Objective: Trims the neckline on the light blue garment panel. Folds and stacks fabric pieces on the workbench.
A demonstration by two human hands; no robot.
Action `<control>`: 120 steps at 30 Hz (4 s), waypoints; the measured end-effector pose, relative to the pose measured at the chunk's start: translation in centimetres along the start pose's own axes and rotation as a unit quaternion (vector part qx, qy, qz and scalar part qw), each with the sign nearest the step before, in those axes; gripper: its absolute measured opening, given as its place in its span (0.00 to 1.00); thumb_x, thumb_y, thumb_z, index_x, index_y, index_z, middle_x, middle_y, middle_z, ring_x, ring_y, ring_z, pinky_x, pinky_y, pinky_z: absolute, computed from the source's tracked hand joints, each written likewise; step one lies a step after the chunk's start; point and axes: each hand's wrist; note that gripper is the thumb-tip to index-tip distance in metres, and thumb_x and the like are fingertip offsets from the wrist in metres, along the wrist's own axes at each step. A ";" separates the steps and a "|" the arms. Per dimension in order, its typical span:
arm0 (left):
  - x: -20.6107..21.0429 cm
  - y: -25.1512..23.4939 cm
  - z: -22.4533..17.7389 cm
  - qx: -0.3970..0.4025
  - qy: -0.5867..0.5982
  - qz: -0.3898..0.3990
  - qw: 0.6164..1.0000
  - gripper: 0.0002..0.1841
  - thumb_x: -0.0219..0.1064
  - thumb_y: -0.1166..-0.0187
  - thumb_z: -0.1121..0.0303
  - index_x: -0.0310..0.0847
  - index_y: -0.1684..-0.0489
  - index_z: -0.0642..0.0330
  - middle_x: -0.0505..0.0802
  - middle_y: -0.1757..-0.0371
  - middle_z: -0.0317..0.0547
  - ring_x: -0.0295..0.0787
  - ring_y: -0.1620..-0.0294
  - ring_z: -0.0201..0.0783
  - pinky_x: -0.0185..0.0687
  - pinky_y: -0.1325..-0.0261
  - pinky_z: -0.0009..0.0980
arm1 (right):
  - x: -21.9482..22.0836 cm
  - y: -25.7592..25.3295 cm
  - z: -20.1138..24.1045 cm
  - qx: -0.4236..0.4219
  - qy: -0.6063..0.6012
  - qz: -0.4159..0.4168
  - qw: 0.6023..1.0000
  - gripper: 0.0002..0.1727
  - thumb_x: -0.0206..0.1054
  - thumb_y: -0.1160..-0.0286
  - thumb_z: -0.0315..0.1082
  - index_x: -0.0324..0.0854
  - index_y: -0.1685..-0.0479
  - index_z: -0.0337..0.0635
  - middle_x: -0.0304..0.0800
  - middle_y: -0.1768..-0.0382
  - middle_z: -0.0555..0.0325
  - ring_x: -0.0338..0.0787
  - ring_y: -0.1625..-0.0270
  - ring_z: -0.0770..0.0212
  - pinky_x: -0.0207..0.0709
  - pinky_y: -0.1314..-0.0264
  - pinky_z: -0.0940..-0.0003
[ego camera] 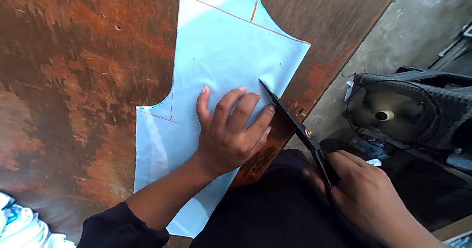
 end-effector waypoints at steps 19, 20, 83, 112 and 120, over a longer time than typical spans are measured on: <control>0.1 0.4 0.4 0.001 0.039 -0.019 0.999 0.14 0.67 0.20 0.54 0.93 0.48 0.47 0.89 0.36 0.48 0.75 0.21 0.53 0.42 0.15 0.71 | 2.4 -0.2 3.6 0.049 -0.043 -0.022 0.998 0.30 0.56 0.19 0.62 0.79 0.73 0.44 0.76 0.78 0.59 0.79 0.76 0.63 0.69 0.78 0.69; 0.1 0.4 0.4 0.001 0.041 -0.020 0.999 0.13 0.67 0.20 0.54 0.93 0.49 0.46 0.90 0.36 0.47 0.74 0.21 0.53 0.42 0.15 0.71 | 2.6 -0.2 3.7 0.048 -0.046 -0.028 0.997 0.29 0.56 0.19 0.61 0.79 0.73 0.44 0.76 0.78 0.59 0.79 0.77 0.63 0.69 0.78 0.70; -0.8 1.1 1.6 -0.062 0.272 -0.108 0.954 0.14 0.50 0.09 0.62 0.83 0.57 0.52 0.92 0.48 0.37 0.80 0.26 0.36 0.49 0.10 0.53 | 5.1 -3.4 10.6 0.108 -0.314 -0.044 0.942 0.29 0.61 0.19 0.64 0.79 0.69 0.44 0.76 0.76 0.68 0.74 0.74 0.82 0.67 0.71 0.89; -0.4 1.8 2.4 -0.077 0.341 -0.139 0.927 0.32 0.36 0.14 0.33 0.76 0.35 0.45 0.90 0.43 0.31 0.81 0.29 0.34 0.55 0.13 0.48 | 4.7 -5.8 12.2 0.122 -0.432 -0.036 0.893 0.30 0.62 0.20 0.65 0.79 0.67 0.44 0.76 0.77 0.70 0.74 0.75 0.84 0.68 0.73 0.88; -0.4 1.7 2.2 -0.076 0.335 -0.140 0.929 0.31 0.37 0.14 0.33 0.75 0.36 0.45 0.89 0.42 0.31 0.80 0.29 0.33 0.55 0.13 0.47 | 3.9 -6.4 12.4 0.131 -0.456 -0.022 0.880 0.29 0.62 0.21 0.66 0.79 0.66 0.46 0.77 0.77 0.72 0.74 0.75 0.84 0.68 0.74 0.88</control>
Point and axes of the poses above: each hand's wrist, its own y-axis away from the middle knuckle, its own x-axis out of the palm, z = x × y
